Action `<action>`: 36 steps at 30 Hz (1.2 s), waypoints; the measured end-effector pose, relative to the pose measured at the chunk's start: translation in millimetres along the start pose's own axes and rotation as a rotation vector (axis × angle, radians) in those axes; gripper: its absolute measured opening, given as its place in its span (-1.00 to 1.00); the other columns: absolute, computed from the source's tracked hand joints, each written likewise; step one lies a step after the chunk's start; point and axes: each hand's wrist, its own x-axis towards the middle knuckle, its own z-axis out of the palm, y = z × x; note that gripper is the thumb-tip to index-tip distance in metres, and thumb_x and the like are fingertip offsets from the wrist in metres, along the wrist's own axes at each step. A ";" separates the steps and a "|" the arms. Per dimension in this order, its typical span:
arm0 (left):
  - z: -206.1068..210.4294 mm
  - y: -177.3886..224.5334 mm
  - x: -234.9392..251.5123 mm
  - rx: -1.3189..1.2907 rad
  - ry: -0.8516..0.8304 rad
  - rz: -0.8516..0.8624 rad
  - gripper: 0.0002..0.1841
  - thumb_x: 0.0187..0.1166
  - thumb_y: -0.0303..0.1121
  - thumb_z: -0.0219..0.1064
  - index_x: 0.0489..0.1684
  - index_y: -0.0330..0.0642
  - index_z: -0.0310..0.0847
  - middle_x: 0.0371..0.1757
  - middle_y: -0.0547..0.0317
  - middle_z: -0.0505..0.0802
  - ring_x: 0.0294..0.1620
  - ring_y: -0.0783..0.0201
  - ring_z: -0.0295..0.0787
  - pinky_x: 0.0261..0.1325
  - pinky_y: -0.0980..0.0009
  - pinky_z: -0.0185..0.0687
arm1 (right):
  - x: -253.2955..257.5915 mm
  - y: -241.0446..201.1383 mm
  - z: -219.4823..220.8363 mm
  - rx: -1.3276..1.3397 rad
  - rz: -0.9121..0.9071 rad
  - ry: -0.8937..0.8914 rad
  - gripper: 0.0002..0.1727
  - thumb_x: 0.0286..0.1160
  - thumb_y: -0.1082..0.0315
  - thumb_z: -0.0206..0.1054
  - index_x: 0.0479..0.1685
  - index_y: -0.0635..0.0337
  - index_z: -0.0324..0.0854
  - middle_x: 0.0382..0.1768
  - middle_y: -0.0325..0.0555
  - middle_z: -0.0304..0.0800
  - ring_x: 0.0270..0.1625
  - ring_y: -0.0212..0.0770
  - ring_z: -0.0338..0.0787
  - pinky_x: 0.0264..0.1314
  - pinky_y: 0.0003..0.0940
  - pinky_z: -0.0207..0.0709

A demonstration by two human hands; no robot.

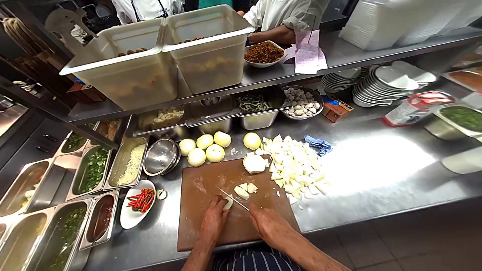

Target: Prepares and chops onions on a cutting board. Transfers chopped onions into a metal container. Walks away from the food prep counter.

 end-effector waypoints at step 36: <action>41.9 18.7 62.3 -0.018 -0.172 0.330 0.15 0.06 0.52 0.52 0.80 0.17 0.29 0.87 0.06 0.27 0.92 0.10 0.00 0.94 0.07 -0.06 | -38.5 134.1 79.4 0.547 0.189 0.741 -0.54 0.73 -0.11 0.10 0.05 0.12 0.63 -0.60 -0.20 0.65 -0.59 -0.20 0.69 -0.50 -0.10 0.63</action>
